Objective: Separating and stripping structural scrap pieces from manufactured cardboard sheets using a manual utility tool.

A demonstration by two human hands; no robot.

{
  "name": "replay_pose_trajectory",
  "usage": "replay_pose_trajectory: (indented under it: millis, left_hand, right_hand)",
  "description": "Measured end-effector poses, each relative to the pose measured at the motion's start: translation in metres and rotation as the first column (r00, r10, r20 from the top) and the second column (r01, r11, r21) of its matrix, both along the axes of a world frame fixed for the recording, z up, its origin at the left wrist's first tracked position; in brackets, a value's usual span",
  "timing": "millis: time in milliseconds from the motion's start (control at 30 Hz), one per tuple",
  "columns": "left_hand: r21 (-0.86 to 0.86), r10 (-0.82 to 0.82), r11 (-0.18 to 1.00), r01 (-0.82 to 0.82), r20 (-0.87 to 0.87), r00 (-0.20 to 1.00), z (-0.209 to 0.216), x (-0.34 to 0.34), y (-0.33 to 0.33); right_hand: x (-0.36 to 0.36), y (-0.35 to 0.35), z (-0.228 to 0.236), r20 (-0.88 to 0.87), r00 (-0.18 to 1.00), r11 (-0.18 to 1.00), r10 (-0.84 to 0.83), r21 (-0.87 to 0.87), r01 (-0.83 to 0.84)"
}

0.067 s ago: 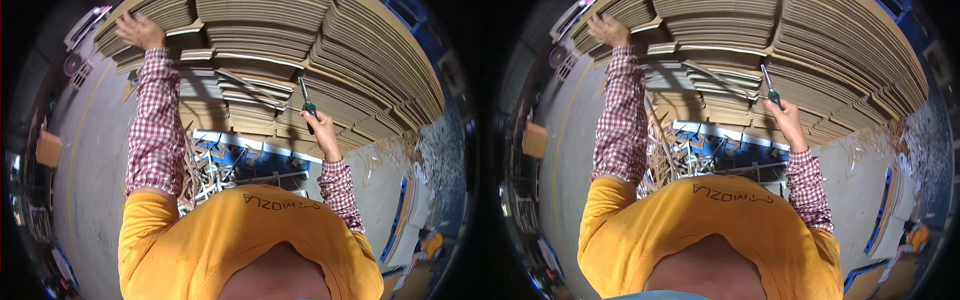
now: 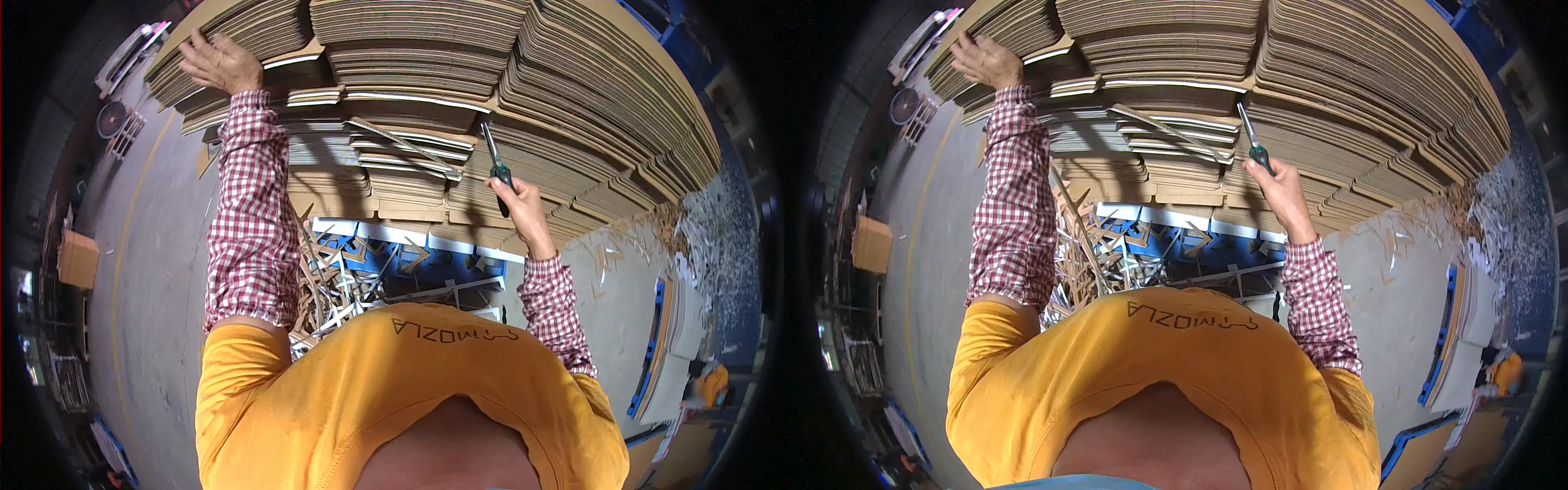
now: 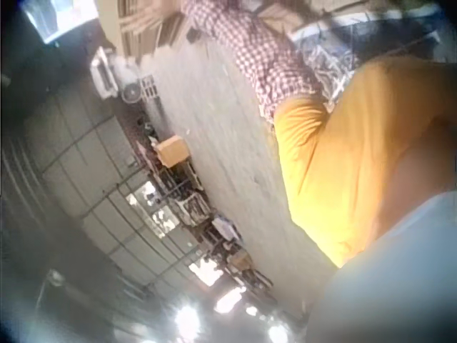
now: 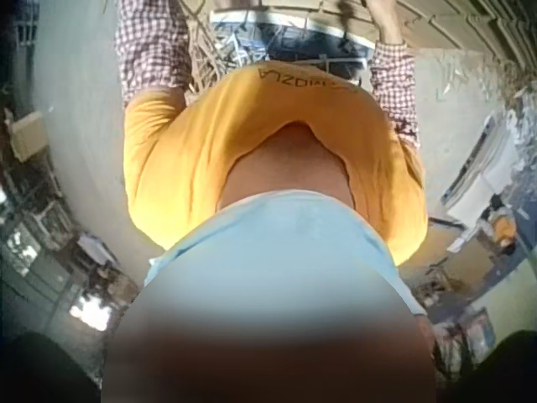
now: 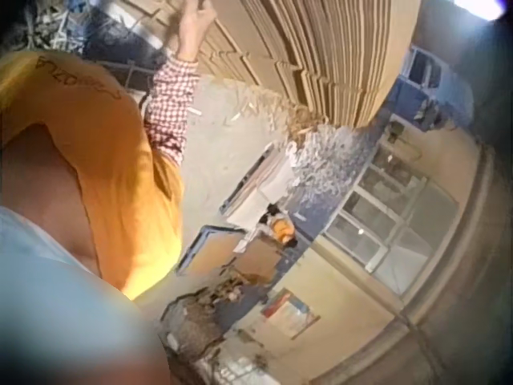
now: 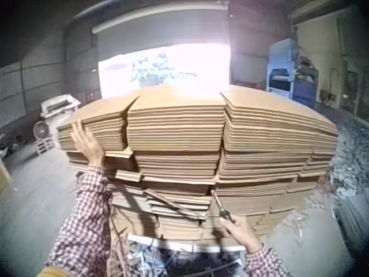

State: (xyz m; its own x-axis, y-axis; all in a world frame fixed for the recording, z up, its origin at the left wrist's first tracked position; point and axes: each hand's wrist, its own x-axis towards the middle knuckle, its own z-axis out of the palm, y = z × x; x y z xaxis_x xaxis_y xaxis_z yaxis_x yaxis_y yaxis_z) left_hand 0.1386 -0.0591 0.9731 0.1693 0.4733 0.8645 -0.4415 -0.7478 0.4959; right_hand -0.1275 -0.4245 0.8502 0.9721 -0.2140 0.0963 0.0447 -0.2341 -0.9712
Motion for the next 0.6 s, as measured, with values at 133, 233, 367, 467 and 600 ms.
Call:
replay_pose_trajectory:
  millis: [133,233,367,467,600]
  left_hand:
    - [0.021,-0.019,1.0,0.018,0.022,1.0,0.002,-0.003,-0.007]
    - [0.043,0.005,0.999,-0.006,0.04,0.999,-0.003,-0.014,-0.001]
    - [0.183,-0.058,0.982,0.052,0.029,0.998,0.0,-0.004,-0.008]
    - [0.467,-0.139,0.884,-0.016,0.296,0.945,0.031,-0.027,0.014]
    - [0.627,0.151,0.775,-0.081,-0.059,0.987,0.057,-0.023,0.013]
  right_hand:
    - [0.015,0.007,0.02,-0.037,0.997,0.997,-0.072,0.031,0.073]
    - [0.014,0.008,0.001,-0.029,1.0,0.995,-0.012,0.094,0.015]
    - [-0.056,0.03,-0.102,0.289,0.955,0.825,0.07,-0.555,0.107]
    - [-0.068,0.052,-0.061,-0.444,0.848,0.937,0.289,-0.048,-0.345]
    - [-0.137,0.013,-0.158,-0.243,0.92,0.94,0.308,-0.069,-0.333]
